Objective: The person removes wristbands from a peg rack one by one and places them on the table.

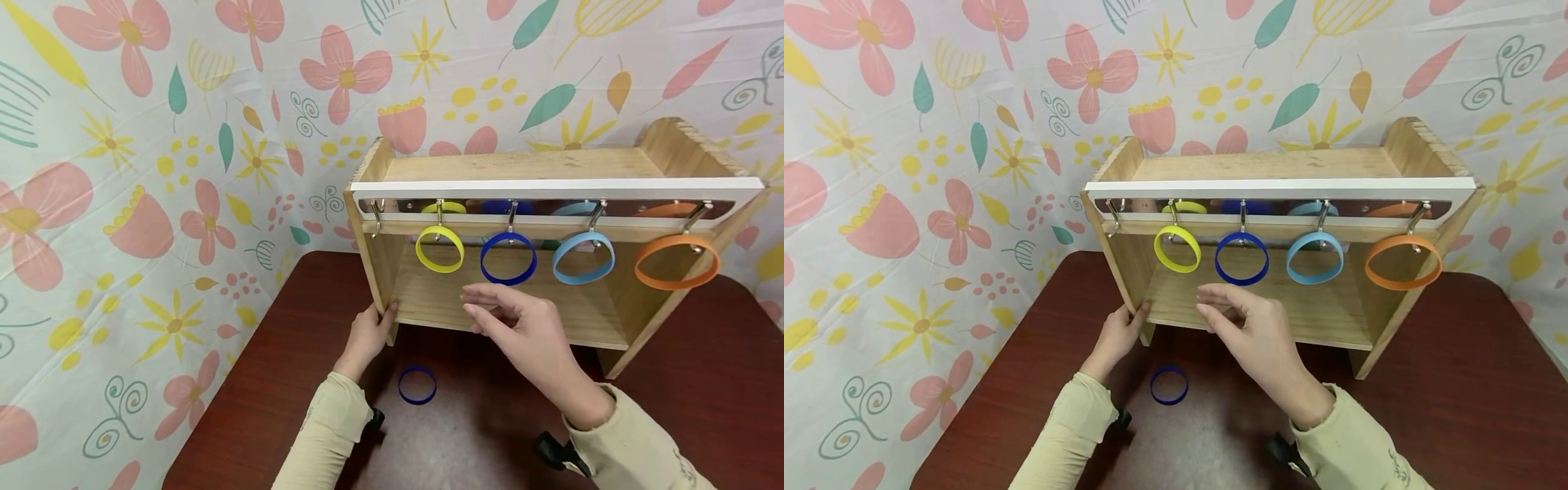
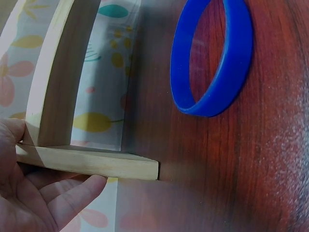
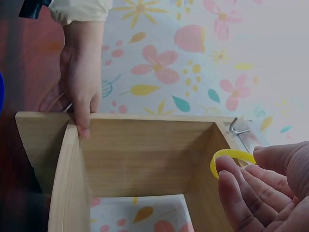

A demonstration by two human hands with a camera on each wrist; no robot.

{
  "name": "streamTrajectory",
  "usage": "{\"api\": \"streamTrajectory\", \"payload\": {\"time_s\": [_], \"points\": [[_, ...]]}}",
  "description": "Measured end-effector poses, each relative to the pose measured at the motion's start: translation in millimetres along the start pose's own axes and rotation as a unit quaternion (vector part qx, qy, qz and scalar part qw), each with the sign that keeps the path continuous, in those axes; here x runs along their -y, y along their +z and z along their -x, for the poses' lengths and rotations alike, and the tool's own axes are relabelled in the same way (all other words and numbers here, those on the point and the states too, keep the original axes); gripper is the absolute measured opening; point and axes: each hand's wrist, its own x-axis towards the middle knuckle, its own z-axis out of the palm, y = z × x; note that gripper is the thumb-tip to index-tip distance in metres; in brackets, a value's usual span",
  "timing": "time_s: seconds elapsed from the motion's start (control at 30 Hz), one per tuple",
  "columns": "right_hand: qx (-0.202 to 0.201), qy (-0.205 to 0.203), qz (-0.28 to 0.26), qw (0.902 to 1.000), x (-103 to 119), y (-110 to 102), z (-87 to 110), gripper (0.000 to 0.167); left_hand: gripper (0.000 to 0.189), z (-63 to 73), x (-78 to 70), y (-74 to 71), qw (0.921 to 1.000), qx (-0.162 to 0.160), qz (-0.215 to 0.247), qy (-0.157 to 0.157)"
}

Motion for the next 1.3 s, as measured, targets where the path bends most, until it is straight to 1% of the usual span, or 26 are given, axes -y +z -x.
{"api": "streamTrajectory", "payload": {"time_s": [0.13, 0.37, 0.57, 0.77, 1.0, 1.3], "points": [[-0.002, 0.002, -0.001, 1.0000, 0, 0, -2.7, 0.021, 0.035, 0.2, 0.4, 0.2, 1.0000, -0.002, -0.002, 0.000], [-0.007, -0.003, 0.017, 0.9998, -1, -1, -8.1, 0.023, 0.035, -0.6, 0.1, 0.3, 1.0000, -0.004, -0.003, 0.001], [-0.009, 0.001, 0.014, 0.9999, -2, -3, -11.8, 0.025, 0.033, -1.4, 0.8, 1.0, 0.9999, -0.008, -0.012, -0.002], [-0.018, 0.001, 0.017, 0.9997, -3, -3, -14.6, 0.025, 0.033, -0.5, 0.1, 0.9, 0.9999, -0.010, -0.011, -0.003], [-0.032, 0.021, 0.027, 0.9989, -3, -2, -17.7, 0.028, 0.034, 1.0, -1.3, -0.4, 0.9999, -0.010, -0.013, -0.001], [-0.047, 0.027, 0.026, 0.9982, 0, 2, -20.6, 0.033, 0.036, 0.4, -1.2, 0.4, 0.9999, -0.010, -0.010, 0.001]]}}
